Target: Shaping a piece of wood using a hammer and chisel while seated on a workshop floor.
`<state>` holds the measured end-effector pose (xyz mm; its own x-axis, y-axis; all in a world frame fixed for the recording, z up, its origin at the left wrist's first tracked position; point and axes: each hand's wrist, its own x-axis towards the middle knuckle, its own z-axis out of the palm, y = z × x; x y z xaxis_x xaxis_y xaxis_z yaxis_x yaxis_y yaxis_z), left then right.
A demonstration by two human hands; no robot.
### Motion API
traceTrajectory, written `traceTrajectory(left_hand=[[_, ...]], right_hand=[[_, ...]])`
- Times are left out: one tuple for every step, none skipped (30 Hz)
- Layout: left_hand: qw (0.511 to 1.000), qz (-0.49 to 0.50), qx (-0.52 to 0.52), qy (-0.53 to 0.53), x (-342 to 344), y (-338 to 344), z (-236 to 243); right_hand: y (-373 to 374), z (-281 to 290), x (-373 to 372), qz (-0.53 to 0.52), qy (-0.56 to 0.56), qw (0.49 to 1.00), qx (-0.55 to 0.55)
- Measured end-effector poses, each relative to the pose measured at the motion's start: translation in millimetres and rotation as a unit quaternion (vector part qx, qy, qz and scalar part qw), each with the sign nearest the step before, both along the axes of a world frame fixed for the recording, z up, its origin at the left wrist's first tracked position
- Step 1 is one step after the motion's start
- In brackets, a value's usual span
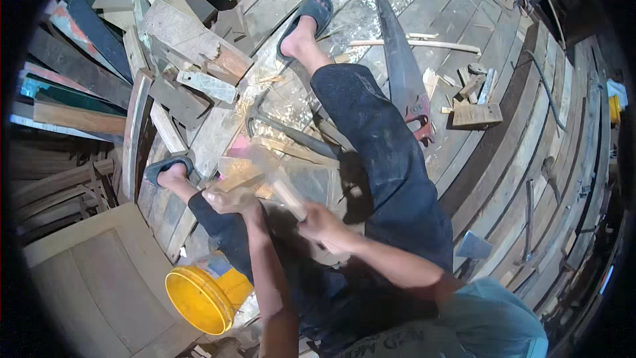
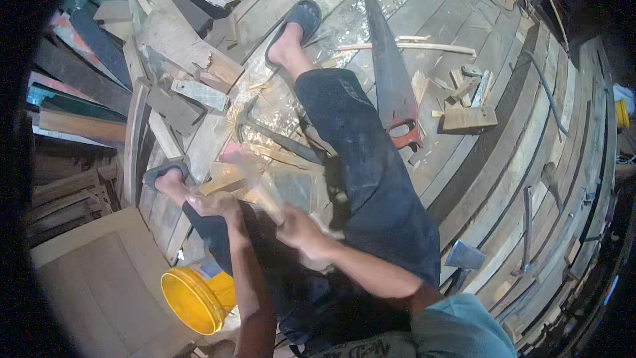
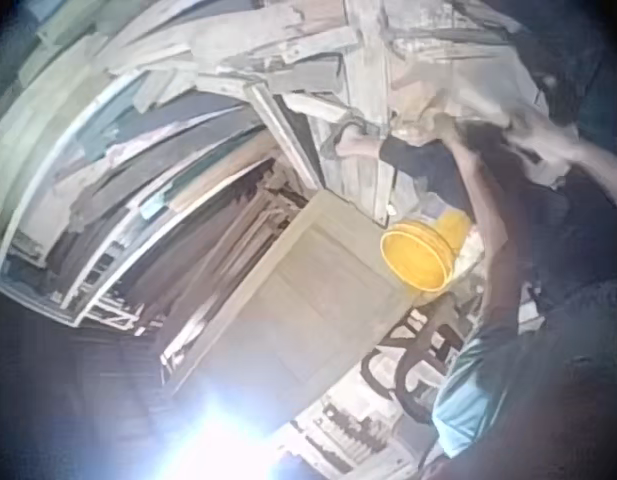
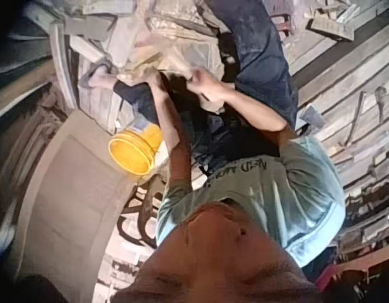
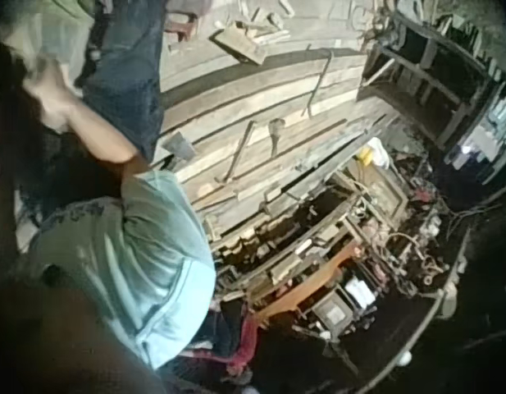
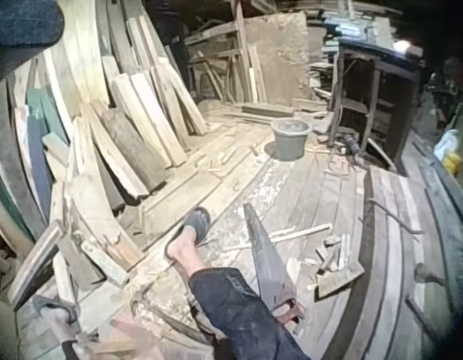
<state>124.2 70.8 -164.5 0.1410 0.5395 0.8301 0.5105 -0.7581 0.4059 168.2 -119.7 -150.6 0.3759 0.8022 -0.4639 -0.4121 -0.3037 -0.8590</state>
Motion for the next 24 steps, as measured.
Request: traceTrajectory(left_hand=[[1.000, -0.013, -0.001, -0.005, 16.3, -4.3, -3.7], [1.000, -0.007, 0.003, 0.006, 11.7, -4.5, 2.0], [1.000, -0.011, 0.003, 0.011, 16.2, -9.1, 7.4], [1.000, -0.013, 0.007, 0.012, 18.2, -6.0, 9.9], [1.000, -0.015, -0.002, 0.007, 20.0, -7.9, 0.7], [1.000, -0.020, -0.008, 0.001, 21.5, -9.5, -3.1], [1.000, -0.014, -0.008, 0.001, 12.3, -5.7, -4.1], [1.000, 0.000, 0.002, 0.009, -4.6, -0.8, 5.4], [1.000, 0.000, -0.001, 0.007, -4.0, -3.4, 0.7], [1.000, -0.006, 0.003, 0.007, 6.9, -7.0, 7.6], [1.000, -0.009, 0.006, 0.007, 11.2, -4.5, 12.7], [1.000, -0.006, 0.002, 0.010, 5.6, -5.7, 13.2], [1.000, -0.002, -0.005, 0.008, 2.4, -6.7, 10.5], [1.000, -0.003, -0.008, 0.004, 3.0, -5.5, 7.5], [1.000, -0.003, -0.010, -0.001, 3.5, -3.9, 4.8], [1.000, 0.002, -0.010, -0.001, -1.8, -1.1, 4.0], [1.000, 0.010, -0.003, 0.002, -9.0, 2.0, 8.3], [1.000, 0.011, -0.001, 0.006, -9.1, -0.7, 12.1], [1.000, 0.007, -0.005, 0.008, -4.8, -5.6, 15.5], [1.000, 0.002, -0.004, 0.000, 4.9, -3.0, 15.8], [1.000, 0.001, -0.010, -0.004, 5.2, -4.7, 12.9], [1.000, -0.002, -0.013, -0.010, 7.1, -3.9, 9.0], [1.000, -0.002, -0.016, -0.016, 9.0, -2.9, 5.4], [1.000, -0.002, -0.015, -0.021, 8.8, 1.4, 3.8]], right_hand=[[-3.8, -34.5, -14.7, -0.036, -0.337, 0.936, 0.098], [-10.9, -8.2, -13.4, -0.070, -0.347, 0.931, 0.091], [-14.0, -5.8, -2.7, -0.011, -0.244, 0.969, 0.026], [-5.7, -7.3, 13.3, 0.042, -0.147, 0.988, -0.026], [0.3, -29.9, 18.9, 0.053, -0.136, 0.979, -0.144], [1.1, -57.2, 14.5, 0.040, -0.120, 0.980, -0.153], [2.5, -44.9, 8.8, 0.046, -0.110, 0.990, -0.076], [4.9, -15.6, 2.7, 0.058, -0.096, 0.994, 0.007], [3.8, 6.9, 2.3, 0.062, -0.139, 0.988, 0.035], [0.9, -16.1, -16.2, -0.024, -0.373, 0.923, 0.085], [2.3, -13.5, -4.5, 0.023, -0.286, 0.957, 0.036], [3.7, -10.6, 7.9, 0.068, -0.196, 0.978, -0.014], [8.8, -18.2, 13.5, 0.079, -0.204, 0.969, -0.117], [13.1, -24.8, 19.9, 0.074, -0.180, 0.963, -0.189], [12.8, -27.5, 16.9, 0.077, -0.170, 0.966, -0.180], [13.0, -11.1, 10.9, 0.086, -0.158, 0.969, -0.171], [8.2, 8.8, 7.0, 0.096, -0.196, 0.975, -0.030], [10.7, 21.3, -3.2, 0.158, -0.218, 0.959, -0.091], [2.3, 19.9, -0.1, 0.124, -0.226, 0.963, -0.083], [5.5, 10.2, 14.1, 0.085, -0.241, 0.965, -0.064], [5.0, -13.6, 17.7, 0.102, -0.238, 0.951, -0.166], [9.2, -23.0, 23.6, 0.053, -0.171, 0.960, -0.214], [10.8, -28.8, 19.2, 0.058, -0.165, 0.963, -0.207], [11.0, -33.0, 10.3, 0.062, -0.159, 0.965, -0.200]])
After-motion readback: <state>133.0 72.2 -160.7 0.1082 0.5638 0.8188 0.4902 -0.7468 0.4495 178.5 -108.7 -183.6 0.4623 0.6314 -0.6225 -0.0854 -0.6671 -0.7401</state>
